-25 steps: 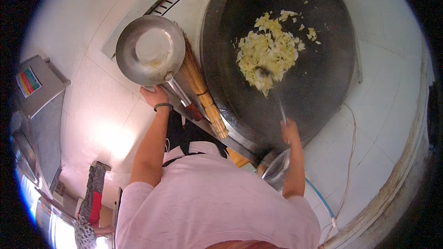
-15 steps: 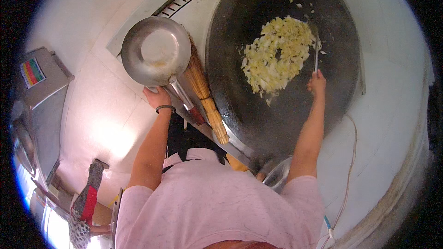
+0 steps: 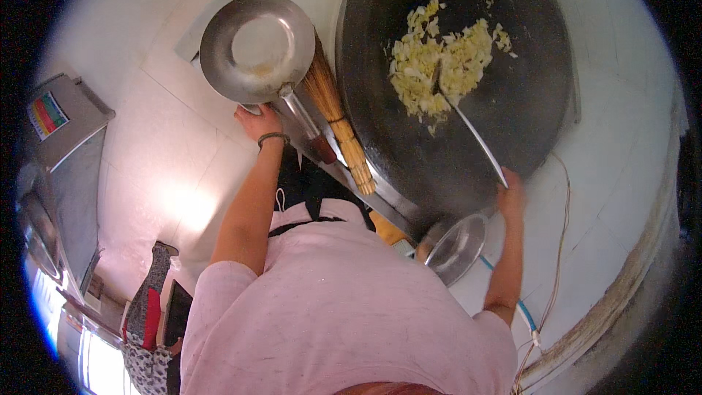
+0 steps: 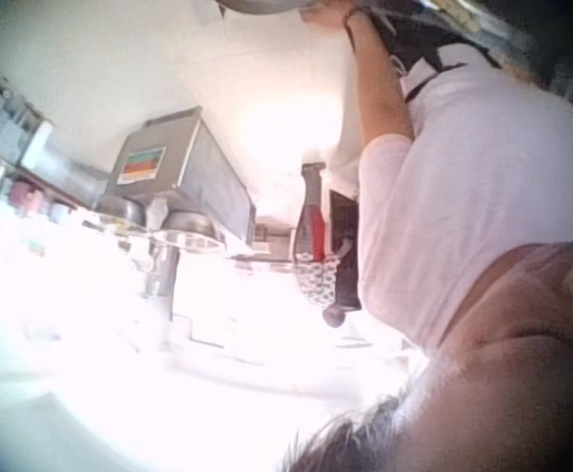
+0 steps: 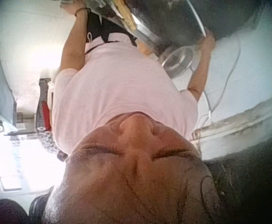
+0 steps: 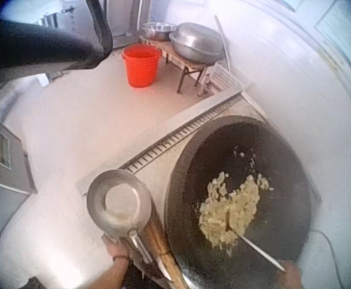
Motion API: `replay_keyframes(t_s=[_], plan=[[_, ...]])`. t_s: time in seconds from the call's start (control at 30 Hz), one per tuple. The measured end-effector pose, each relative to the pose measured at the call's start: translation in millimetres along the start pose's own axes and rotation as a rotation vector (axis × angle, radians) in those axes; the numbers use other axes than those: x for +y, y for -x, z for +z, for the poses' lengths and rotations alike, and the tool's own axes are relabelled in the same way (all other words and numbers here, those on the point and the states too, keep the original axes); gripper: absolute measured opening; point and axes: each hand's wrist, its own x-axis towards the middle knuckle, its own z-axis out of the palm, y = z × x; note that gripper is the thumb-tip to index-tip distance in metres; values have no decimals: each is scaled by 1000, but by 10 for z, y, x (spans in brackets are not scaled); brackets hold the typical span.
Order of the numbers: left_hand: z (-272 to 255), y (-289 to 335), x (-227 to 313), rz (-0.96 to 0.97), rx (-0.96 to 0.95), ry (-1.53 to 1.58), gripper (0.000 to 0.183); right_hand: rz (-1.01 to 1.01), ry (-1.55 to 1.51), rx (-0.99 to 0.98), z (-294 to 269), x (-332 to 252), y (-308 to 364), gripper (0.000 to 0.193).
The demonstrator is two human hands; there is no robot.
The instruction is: The person stir-fries chopped vegetables in a large wok using a metal spatula. They add seasoning from a small packet and continue to mix the contents. The person also briefly reaches for a switch on the wall.
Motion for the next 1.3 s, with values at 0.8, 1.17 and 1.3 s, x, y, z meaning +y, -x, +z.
replay_keyframes(t_s=[0.8,1.17,1.3], plan=[[-45,-13,69,-67,-46,57,49,18,199,-410,356,511,-234,41],[68,-55,-135,-75,-15,13,53,-14,466,83,99,-260,-987,33],[70,2,-38,9,77,38,46,-96,182,-159,-267,295,-243,37]])
